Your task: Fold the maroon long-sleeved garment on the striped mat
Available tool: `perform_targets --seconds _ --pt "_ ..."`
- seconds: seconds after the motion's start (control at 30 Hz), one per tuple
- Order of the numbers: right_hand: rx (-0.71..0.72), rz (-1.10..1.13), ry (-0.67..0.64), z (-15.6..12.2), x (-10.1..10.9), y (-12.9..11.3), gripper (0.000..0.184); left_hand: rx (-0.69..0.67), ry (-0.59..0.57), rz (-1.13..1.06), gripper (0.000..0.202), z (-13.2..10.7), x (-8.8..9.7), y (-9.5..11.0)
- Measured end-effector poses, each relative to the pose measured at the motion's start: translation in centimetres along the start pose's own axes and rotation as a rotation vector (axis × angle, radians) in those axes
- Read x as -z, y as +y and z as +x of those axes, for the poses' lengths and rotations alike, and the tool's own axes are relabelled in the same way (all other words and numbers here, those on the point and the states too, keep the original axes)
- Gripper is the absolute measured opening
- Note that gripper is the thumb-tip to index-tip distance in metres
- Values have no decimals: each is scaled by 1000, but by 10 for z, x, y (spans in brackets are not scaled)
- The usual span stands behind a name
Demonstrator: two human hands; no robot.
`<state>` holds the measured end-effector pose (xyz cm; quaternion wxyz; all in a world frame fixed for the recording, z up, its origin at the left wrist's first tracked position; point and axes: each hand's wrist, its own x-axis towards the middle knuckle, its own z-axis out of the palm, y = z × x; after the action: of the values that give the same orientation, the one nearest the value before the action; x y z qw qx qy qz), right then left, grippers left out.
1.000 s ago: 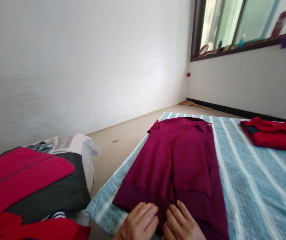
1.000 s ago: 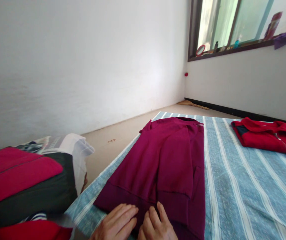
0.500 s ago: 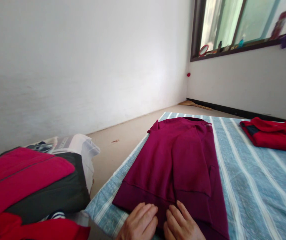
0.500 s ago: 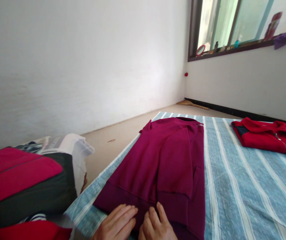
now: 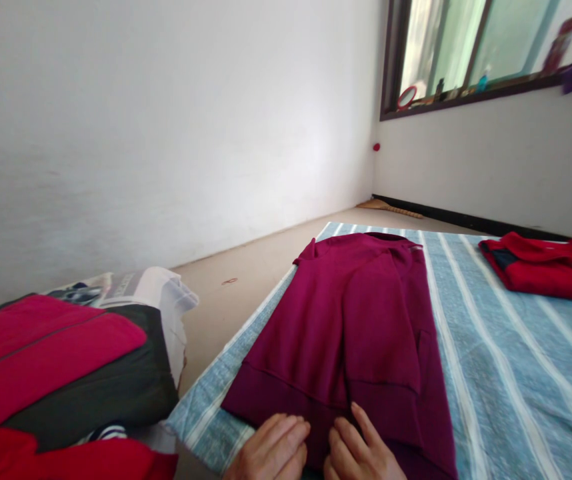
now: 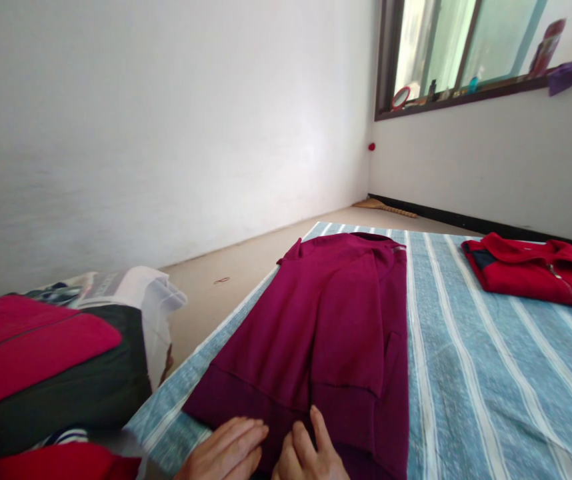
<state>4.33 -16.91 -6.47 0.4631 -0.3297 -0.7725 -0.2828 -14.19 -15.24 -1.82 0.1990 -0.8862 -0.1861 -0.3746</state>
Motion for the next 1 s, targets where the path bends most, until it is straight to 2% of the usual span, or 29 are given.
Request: perform_targets --seconds 0.2,0.3,0.43,0.67,0.8,1.0 --pt "-19 23 76 15 5 1 33 -42 -49 7 26 -2 4 0" --pt "-22 22 71 19 7 1 36 -21 -15 11 27 -4 1 1" --pt "8 15 43 18 8 2 35 8 -24 -3 29 -3 -1 1" --pt "16 28 36 16 8 4 36 47 -37 -55 33 14 7 0" --pt "-4 19 39 9 4 1 36 42 -75 -93 31 25 10 0" --pt "59 -18 -50 -13 -7 -5 26 82 -120 -158 24 39 11 -4"
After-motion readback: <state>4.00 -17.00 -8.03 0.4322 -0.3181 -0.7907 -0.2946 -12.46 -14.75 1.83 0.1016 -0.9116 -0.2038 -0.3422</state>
